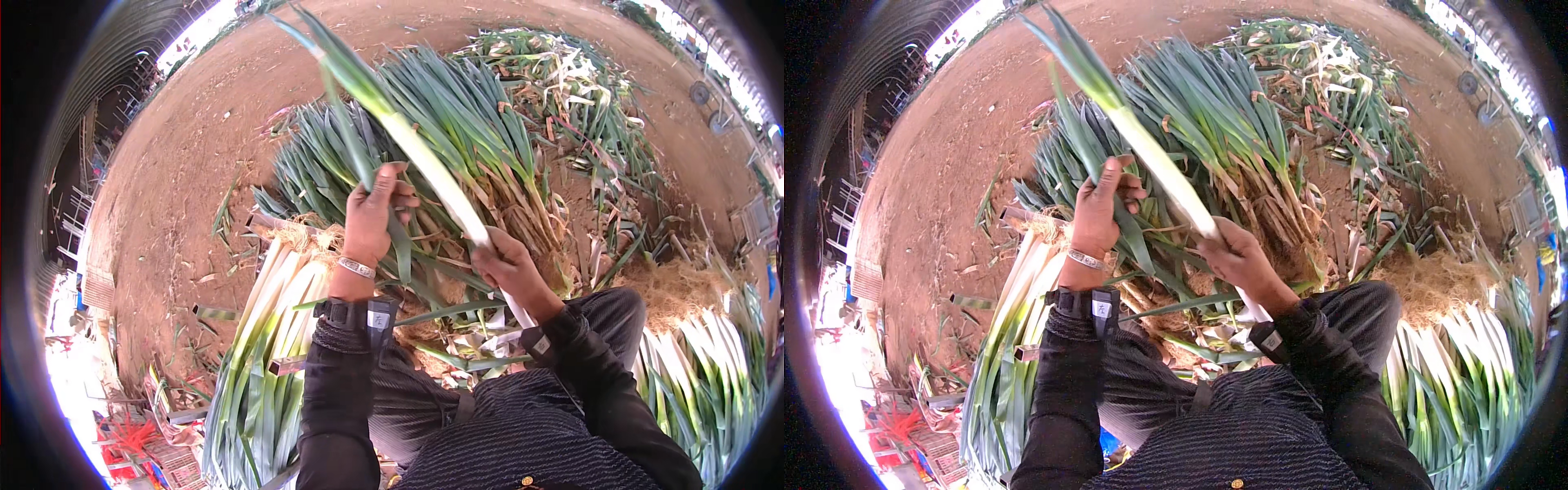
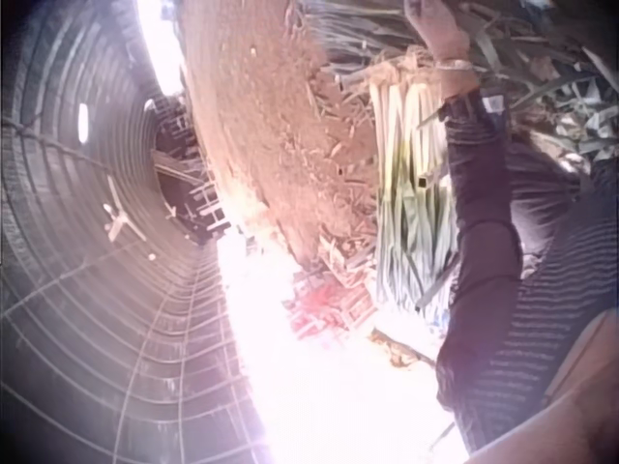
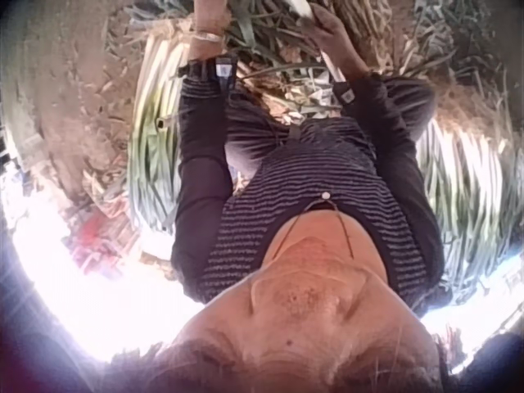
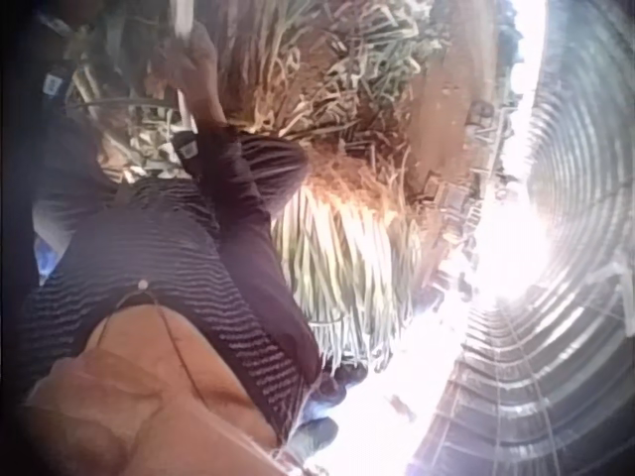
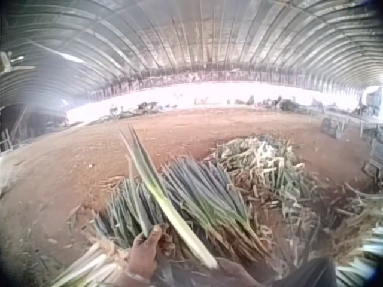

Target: Peeling and cleaning outer layers of leeks by hand.

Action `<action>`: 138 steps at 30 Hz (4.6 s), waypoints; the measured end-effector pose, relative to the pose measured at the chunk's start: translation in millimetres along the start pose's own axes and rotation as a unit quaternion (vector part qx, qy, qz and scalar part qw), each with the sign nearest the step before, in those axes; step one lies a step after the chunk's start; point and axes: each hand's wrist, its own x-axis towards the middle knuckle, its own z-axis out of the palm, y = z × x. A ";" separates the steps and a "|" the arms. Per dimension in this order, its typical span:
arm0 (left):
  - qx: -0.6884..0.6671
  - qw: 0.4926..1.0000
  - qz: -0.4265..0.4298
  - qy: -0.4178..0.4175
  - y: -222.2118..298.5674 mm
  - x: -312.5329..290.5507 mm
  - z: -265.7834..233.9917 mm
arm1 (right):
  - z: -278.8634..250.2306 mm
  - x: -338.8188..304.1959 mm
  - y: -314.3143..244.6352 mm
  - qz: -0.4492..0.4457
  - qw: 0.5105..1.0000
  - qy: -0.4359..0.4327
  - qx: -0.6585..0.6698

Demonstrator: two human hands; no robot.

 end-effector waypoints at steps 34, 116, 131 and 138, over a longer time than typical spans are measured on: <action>-0.059 0.937 0.288 0.187 87.4 -45.4 -76.3 | -42.9 -28.8 112.7 -0.073 0.916 0.012 -0.395; -0.128 0.922 -0.309 0.197 -58.7 24.5 -32.2 | 2.3 -47.1 -37.7 0.099 0.964 -0.244 -0.047; -0.218 0.959 -0.164 0.077 -44.3 26.0 -27.4 | 9.1 -47.7 39.1 -0.044 0.971 -0.162 -0.169; -0.183 0.975 -0.125 -0.033 -27.9 13.6 -12.5 | 35.4 22.1 11.1 0.116 0.962 -0.060 0.239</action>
